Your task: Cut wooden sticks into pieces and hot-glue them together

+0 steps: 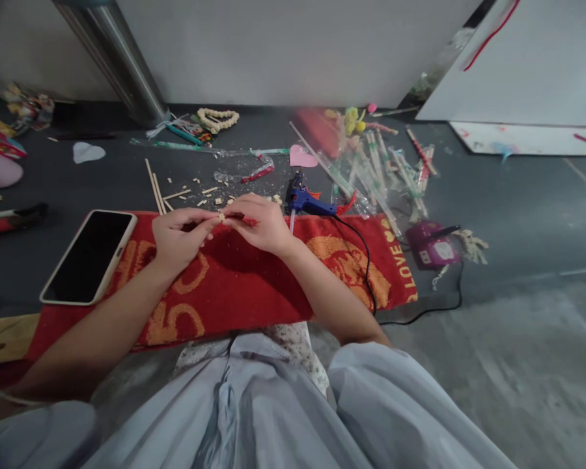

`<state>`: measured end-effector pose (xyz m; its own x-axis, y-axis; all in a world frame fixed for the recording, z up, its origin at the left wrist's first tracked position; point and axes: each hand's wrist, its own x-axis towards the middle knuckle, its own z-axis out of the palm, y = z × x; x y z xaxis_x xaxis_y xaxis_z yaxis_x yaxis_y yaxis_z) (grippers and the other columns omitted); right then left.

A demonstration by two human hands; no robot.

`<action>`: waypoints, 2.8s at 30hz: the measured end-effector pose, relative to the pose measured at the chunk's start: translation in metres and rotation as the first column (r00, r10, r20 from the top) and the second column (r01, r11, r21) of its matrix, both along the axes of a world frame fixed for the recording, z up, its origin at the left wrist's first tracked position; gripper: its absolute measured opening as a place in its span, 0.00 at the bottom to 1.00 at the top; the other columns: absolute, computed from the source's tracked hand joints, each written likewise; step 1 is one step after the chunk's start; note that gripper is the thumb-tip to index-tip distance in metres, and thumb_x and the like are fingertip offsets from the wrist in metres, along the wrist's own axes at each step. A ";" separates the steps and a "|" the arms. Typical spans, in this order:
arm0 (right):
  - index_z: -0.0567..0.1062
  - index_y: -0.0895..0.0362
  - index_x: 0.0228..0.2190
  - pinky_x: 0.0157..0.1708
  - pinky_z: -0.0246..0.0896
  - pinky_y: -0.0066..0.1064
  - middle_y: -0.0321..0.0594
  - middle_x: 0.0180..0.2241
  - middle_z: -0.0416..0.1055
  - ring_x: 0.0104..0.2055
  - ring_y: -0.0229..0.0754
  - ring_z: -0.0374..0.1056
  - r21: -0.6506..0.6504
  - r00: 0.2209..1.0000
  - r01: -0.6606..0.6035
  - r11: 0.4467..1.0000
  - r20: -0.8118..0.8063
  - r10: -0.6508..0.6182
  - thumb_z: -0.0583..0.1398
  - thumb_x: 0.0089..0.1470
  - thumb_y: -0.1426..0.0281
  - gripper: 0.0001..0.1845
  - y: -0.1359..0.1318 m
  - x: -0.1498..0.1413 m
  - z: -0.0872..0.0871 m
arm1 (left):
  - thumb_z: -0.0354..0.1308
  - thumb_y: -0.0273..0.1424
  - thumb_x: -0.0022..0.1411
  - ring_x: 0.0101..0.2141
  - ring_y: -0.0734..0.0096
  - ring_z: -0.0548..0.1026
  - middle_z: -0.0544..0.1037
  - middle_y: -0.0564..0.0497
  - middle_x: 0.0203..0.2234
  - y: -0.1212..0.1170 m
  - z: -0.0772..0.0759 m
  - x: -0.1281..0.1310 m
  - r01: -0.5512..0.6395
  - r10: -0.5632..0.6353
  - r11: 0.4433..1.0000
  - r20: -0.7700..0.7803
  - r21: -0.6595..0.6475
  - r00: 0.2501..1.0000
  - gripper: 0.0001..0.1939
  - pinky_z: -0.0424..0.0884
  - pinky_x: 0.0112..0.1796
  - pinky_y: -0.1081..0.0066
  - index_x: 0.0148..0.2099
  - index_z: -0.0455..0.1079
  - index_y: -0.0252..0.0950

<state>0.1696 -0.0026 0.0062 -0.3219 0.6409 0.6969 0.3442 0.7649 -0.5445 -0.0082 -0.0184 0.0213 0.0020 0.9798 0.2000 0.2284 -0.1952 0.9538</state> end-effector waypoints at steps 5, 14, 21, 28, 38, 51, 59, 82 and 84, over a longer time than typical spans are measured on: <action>0.76 0.56 0.34 0.39 0.68 0.31 0.41 0.32 0.77 0.37 0.38 0.73 0.024 1.000 0.007 1.000 0.017 -0.008 0.57 0.61 0.62 0.12 -0.001 0.000 -0.001 | 0.67 0.26 0.50 0.25 0.74 0.75 0.80 0.53 0.24 -0.001 -0.003 -0.001 -0.014 0.017 0.998 -0.040 0.060 0.999 0.02 0.68 0.28 0.76 0.28 0.79 0.39; 0.76 0.57 0.33 0.36 0.67 0.28 0.40 0.30 0.77 0.34 0.36 0.72 0.089 0.999 0.009 0.996 -0.037 -0.006 0.59 0.60 0.67 0.08 -0.004 -0.004 0.002 | 0.65 0.31 0.53 0.19 0.79 0.71 0.79 0.54 0.21 -0.002 -0.007 -0.001 0.022 -0.018 0.991 -0.034 0.131 0.999 0.03 0.66 0.23 0.78 0.30 0.79 0.38; 0.75 0.57 0.33 0.37 0.65 0.29 0.38 0.31 0.75 0.33 0.35 0.70 -0.064 1.000 -0.019 0.998 -0.020 0.018 0.58 0.61 0.62 0.11 0.000 -0.003 0.002 | 0.63 0.33 0.57 0.18 0.78 0.72 0.77 0.54 0.18 0.002 -0.011 -0.003 0.046 -0.038 0.992 -0.066 0.115 0.997 0.06 0.68 0.25 0.78 0.35 0.80 0.37; 0.75 0.58 0.34 0.38 0.66 0.29 0.39 0.32 0.75 0.34 0.36 0.69 -0.250 0.997 -0.048 0.967 -0.069 0.031 0.57 0.60 0.56 0.17 0.003 -0.001 -0.003 | 0.61 0.34 0.58 0.27 0.74 0.78 0.83 0.50 0.29 0.012 -0.020 -0.010 0.129 0.018 0.893 -0.322 0.431 0.946 0.11 0.72 0.32 0.77 0.41 0.80 0.36; 0.76 0.58 0.35 0.37 0.65 0.30 0.41 0.33 0.76 0.36 0.37 0.70 -0.325 0.998 -0.066 0.943 0.000 0.069 0.56 0.60 0.58 0.16 0.003 -0.001 0.000 | 0.61 0.31 0.58 0.18 0.78 0.71 0.74 0.56 0.16 0.014 -0.015 -0.006 0.127 -0.101 0.981 -0.167 0.149 0.981 0.08 0.68 0.26 0.77 0.40 0.77 0.35; 0.77 0.59 0.34 0.41 0.63 0.40 0.50 0.35 0.76 0.38 0.50 0.70 -0.069 0.620 0.629 0.774 0.646 -0.445 0.56 0.55 0.70 0.10 0.016 0.088 0.030 | 0.63 0.28 0.56 0.10 0.84 0.59 0.68 0.58 0.12 0.018 -0.010 0.000 0.241 -0.136 0.928 0.345 -0.283 0.929 0.04 0.51 0.12 0.80 0.36 0.73 0.33; 0.75 0.62 0.42 0.45 0.62 0.42 0.56 0.43 0.75 0.47 0.57 0.69 0.047 0.364 0.647 0.761 0.858 -0.362 0.57 0.57 0.59 0.20 0.004 0.117 0.017 | 0.63 0.25 0.57 0.10 0.86 0.56 0.66 0.59 0.11 0.013 -0.005 0.004 0.334 -0.078 0.818 0.486 -0.468 0.870 0.04 0.48 0.13 0.81 0.33 0.70 0.32; 0.75 0.61 0.41 0.40 0.65 0.42 0.54 0.39 0.77 0.39 0.53 0.71 -0.024 0.546 0.656 0.754 0.705 -0.453 0.58 0.53 0.62 0.18 0.022 0.140 0.013 | 0.64 0.27 0.55 0.11 0.87 0.54 0.65 0.60 0.12 0.014 -0.008 0.005 0.391 -0.093 0.798 0.547 -0.459 0.832 0.07 0.48 0.15 0.81 0.31 0.68 0.33; 0.74 0.59 0.41 0.38 0.66 0.40 0.50 0.37 0.77 0.37 0.49 0.70 -0.145 0.685 0.634 0.759 0.561 -0.464 0.58 0.53 0.59 0.19 0.023 0.137 0.016 | 0.64 0.27 0.56 0.11 0.87 0.55 0.65 0.60 0.12 0.014 -0.009 0.004 0.396 -0.094 0.798 0.557 -0.453 0.825 0.07 0.48 0.14 0.81 0.31 0.68 0.33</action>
<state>0.3066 0.0208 0.0223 -0.0641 0.9537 0.2938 0.9162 0.1730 -0.3616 -0.0040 -0.0040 0.0125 0.3096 0.9010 -0.3040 -0.2723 0.3903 0.8795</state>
